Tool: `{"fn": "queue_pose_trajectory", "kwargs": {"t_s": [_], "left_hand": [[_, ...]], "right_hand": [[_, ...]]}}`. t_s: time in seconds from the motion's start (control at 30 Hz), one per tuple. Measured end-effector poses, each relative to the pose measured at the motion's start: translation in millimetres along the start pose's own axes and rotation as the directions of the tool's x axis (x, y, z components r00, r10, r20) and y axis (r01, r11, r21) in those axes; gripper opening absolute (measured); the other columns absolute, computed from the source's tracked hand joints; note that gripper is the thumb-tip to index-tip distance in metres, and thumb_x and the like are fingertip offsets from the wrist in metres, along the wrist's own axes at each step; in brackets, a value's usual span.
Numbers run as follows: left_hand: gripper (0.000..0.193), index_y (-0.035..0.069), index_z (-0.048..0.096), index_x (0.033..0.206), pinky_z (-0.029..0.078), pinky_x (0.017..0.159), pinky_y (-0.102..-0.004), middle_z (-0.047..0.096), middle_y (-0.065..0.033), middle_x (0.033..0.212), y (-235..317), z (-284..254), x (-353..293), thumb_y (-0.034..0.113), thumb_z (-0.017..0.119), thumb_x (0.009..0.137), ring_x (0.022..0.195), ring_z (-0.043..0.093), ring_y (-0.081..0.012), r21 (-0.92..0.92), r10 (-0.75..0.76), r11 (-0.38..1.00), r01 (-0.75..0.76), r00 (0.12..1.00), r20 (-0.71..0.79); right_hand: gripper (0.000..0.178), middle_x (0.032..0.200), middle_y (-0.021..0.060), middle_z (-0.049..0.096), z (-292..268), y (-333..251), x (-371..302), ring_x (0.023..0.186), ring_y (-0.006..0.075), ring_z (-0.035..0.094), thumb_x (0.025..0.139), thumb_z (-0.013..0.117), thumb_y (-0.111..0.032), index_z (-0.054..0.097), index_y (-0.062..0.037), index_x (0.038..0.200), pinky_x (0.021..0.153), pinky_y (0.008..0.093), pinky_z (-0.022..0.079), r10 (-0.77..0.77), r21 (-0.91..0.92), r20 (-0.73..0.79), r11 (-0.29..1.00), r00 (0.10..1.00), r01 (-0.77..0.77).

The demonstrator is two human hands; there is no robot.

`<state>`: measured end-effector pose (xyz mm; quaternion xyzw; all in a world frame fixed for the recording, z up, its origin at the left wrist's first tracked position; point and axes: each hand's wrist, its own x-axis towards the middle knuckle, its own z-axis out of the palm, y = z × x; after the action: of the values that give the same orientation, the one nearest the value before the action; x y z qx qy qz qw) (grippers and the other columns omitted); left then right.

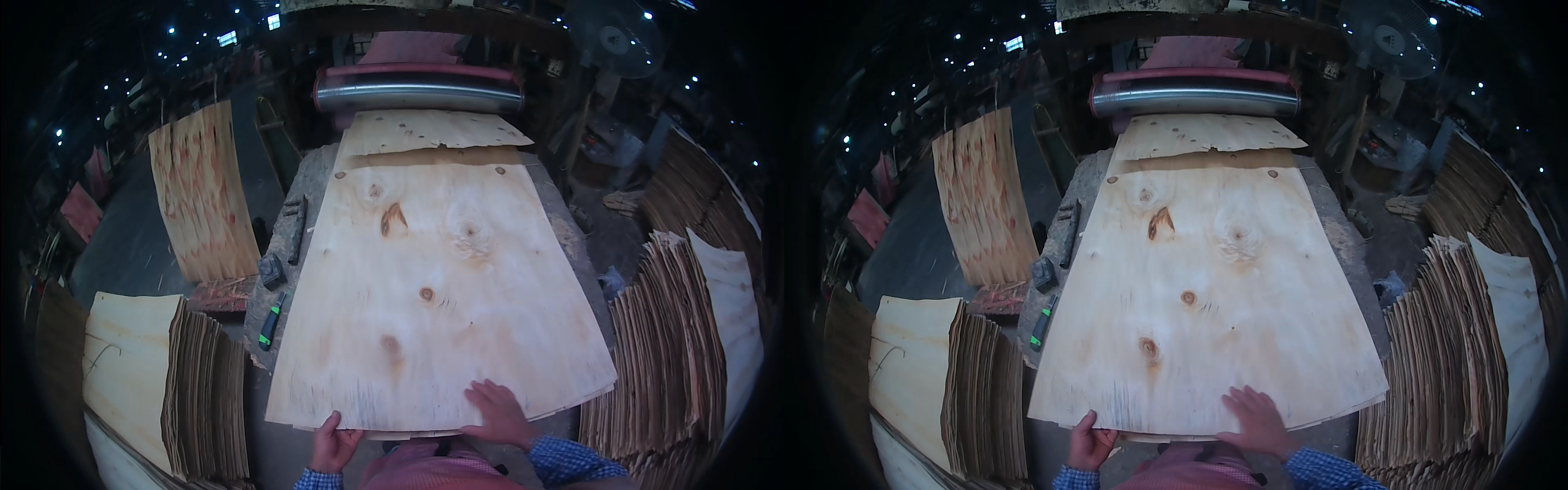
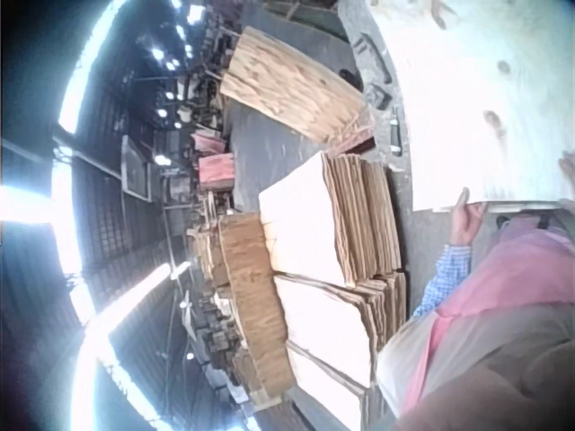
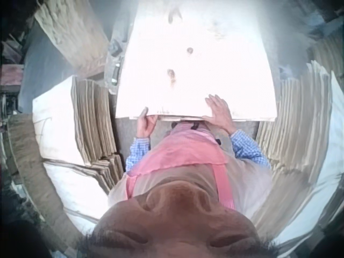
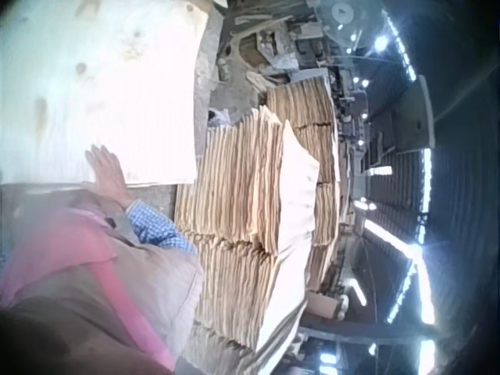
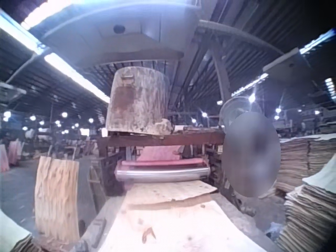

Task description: The person feeds wood veneer sheets through a glue-coating machine by hand, stacking the coated sheets on a table.

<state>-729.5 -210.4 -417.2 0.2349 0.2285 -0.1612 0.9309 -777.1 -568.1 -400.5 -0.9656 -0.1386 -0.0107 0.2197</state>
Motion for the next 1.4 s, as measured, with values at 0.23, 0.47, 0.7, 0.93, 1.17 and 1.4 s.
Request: {"fn": "queue_pose_trajectory", "kwargs": {"t_s": [0.23,0.47,0.7,0.93,1.17,1.4], "left_hand": [[0.047,0.008,0.04,0.14,0.061,0.076,-0.0411,0.057,-0.0143,0.132,19,9,-2,0.01,0.055,0.096,0.108,0.064,-0.031,0.154,-0.044,0.988,0.029,0.994,0.096],[0.068,0.009,0.031,0.147,0.044,0.103,-0.0519,0.049,-0.0117,0.142,33,23,-30,0.006,0.06,0.086,0.128,0.051,-0.0321,0.323,0.018,0.943,-0.078,0.983,0.185],[0.043,0.003,0.044,0.136,0.06,0.067,-0.0371,0.066,-0.0152,0.114,49,89,27,0.008,0.053,0.095,0.09,0.069,-0.0274,0.226,0.074,0.968,-0.112,0.983,0.17],[0.044,0.001,0.048,0.133,0.057,0.086,-0.0377,0.064,-0.0177,0.122,62,144,54,0.029,0.054,0.1,0.108,0.066,-0.032,0.334,0.251,0.876,-0.349,0.92,0.302],[0.031,-0.003,0.057,0.122,0.054,0.075,-0.028,0.068,-0.0109,0.106,87,13,57,0.016,0.058,0.097,0.092,0.066,-0.0168,0.708,0.489,0.653,-0.271,0.864,-0.121],[0.03,-0.002,0.066,0.114,0.052,0.072,-0.0272,0.069,-0.008,0.095,84,-48,65,0.014,0.065,0.089,0.082,0.064,-0.013,0.99,0.746,0.133,-0.049,0.662,-0.067]], "right_hand": [[0.076,0.143,0.0183,0.046,-12,7,-34,0.135,0.0384,0.04,0.068,0.071,-0.018,0.048,-0.0074,0.14,0.107,0.0541,0.033,0.15,-0.164,-0.064,0.974,0.987,-0.158],[0.072,0.141,0.0144,0.049,-55,-10,-42,0.131,0.0398,0.044,0.065,0.063,-0.006,0.052,-0.0066,0.136,0.105,0.0564,0.035,0.162,-0.127,-0.134,0.975,0.978,-0.179],[0.063,0.129,0.0159,0.061,-95,14,25,0.12,0.0356,0.057,0.064,0.057,0.003,0.059,-0.0028,0.127,0.102,0.049,0.042,0.078,-0.112,-0.324,0.986,0.943,-0.12],[0.06,0.127,0.0183,0.062,-140,66,122,0.12,0.0387,0.057,0.067,0.053,0.01,0.061,-0.0025,0.125,0.103,0.0451,0.044,0.053,-0.025,-0.462,0.997,0.885,-0.072],[0.061,0.133,0.0183,0.058,-100,172,233,0.125,0.0376,0.053,0.072,0.05,0.011,0.058,-0.0047,0.13,0.107,0.0423,0.041,0.03,-0.031,-0.478,0.998,0.878,-0.051],[0.054,0.146,0.0196,0.045,-47,234,341,0.132,0.0369,0.045,0.083,0.053,0.004,0.052,-0.007,0.136,0.109,0.0429,0.038,0.089,-0.119,-0.451,0.98,0.888,-0.158]]}}
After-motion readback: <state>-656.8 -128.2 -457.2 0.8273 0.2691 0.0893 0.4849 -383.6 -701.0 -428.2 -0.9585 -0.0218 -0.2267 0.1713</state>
